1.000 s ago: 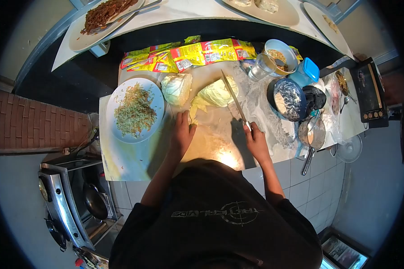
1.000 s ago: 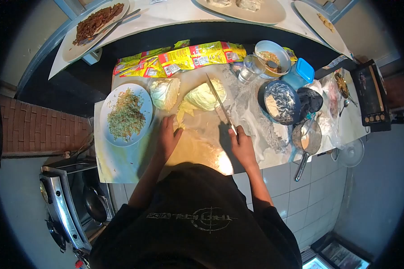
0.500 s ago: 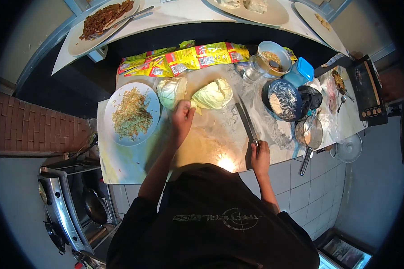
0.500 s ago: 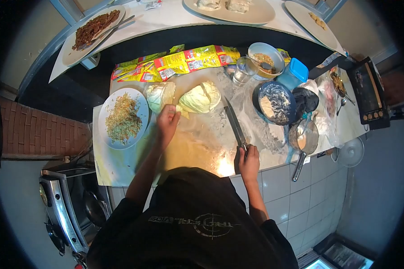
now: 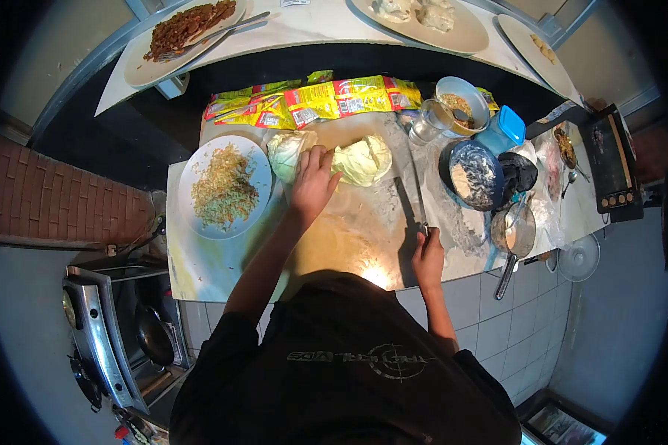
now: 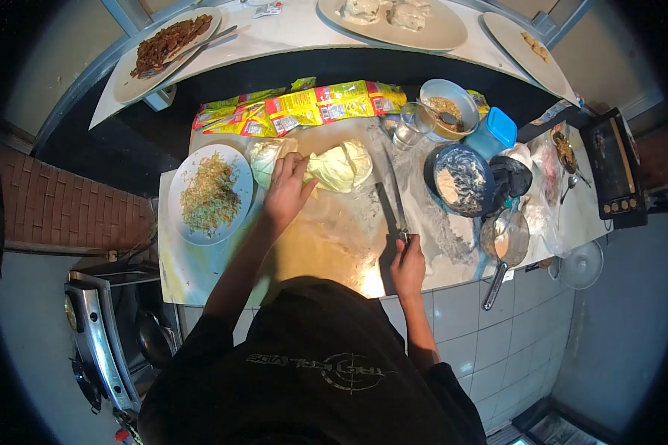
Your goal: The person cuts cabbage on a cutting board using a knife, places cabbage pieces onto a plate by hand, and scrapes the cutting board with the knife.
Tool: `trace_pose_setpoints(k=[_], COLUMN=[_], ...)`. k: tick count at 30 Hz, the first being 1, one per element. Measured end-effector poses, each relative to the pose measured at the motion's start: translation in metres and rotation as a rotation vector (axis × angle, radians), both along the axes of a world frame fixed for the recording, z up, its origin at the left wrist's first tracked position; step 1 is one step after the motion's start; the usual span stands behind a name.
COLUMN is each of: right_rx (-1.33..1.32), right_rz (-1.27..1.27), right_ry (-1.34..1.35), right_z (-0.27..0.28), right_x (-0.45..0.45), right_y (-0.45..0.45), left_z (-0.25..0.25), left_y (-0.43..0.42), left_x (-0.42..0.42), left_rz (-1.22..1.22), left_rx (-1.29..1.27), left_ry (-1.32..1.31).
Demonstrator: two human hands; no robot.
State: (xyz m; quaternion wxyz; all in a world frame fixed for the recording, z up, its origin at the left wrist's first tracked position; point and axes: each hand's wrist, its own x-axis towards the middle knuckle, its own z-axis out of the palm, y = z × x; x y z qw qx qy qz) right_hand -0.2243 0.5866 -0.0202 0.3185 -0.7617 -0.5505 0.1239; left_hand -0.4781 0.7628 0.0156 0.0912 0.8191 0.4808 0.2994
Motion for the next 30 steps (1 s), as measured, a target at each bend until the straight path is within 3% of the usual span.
trace_pose_setpoints(k=[4, 6, 11, 13, 15, 16, 18, 21, 24, 26, 30], right_rx=[-0.048, -0.109, -0.035, 0.093, 0.211, 0.295, 0.39, 0.277, 0.4, 0.082, 0.207], right_rz=[0.007, 0.035, 0.127, 0.145, 0.166, 0.199, 0.23, 0.325, 0.385, 0.299, 0.299], right_ry=[0.219, 0.269, 0.378, 0.282, 0.187, 0.146, 0.101, 0.168, 0.088, 0.374, 0.518], right_z=[0.039, 0.055, 0.053, 0.036, 0.028, 0.027, 0.027, 0.02, 0.0, -0.01, -0.015], right_x=[-0.023, -0.037, -0.068, -0.06, -0.05, -0.045, -0.035, -0.023, -0.015, -0.01, -0.017], right_y=[0.0, 0.003, 0.041, 0.071, 0.099, 0.114, 0.14, 0.169, 0.195, 0.203, 0.202], left_z=[0.017, 0.009, -0.005, -0.005, -0.005, -0.006, -0.01, -0.045, -0.047, -0.047, -0.058], left_y=[-0.011, -0.001, 0.008, 0.003, -0.02, -0.034, -0.052, -0.052, -0.041, -0.028, -0.009], left_x=[-0.013, -0.021, -0.031, -0.026, -0.008, 0.001, 0.018, 0.03, 0.04, 0.046, 0.059], left_rz=[0.094, 0.372, 0.296, 0.23, 0.106, 0.103, 0.183, 0.237, 0.231, 0.213, 0.125], left_rx=[0.128, 0.261, 0.229, 0.247, -0.196, -0.196, -0.451, -0.387, -0.546, -0.632, -0.572], left_ry=[-0.019, -0.067, -0.113, -0.162, -0.501, -0.501, -0.737, -0.703, -0.866, -0.975, -0.896])
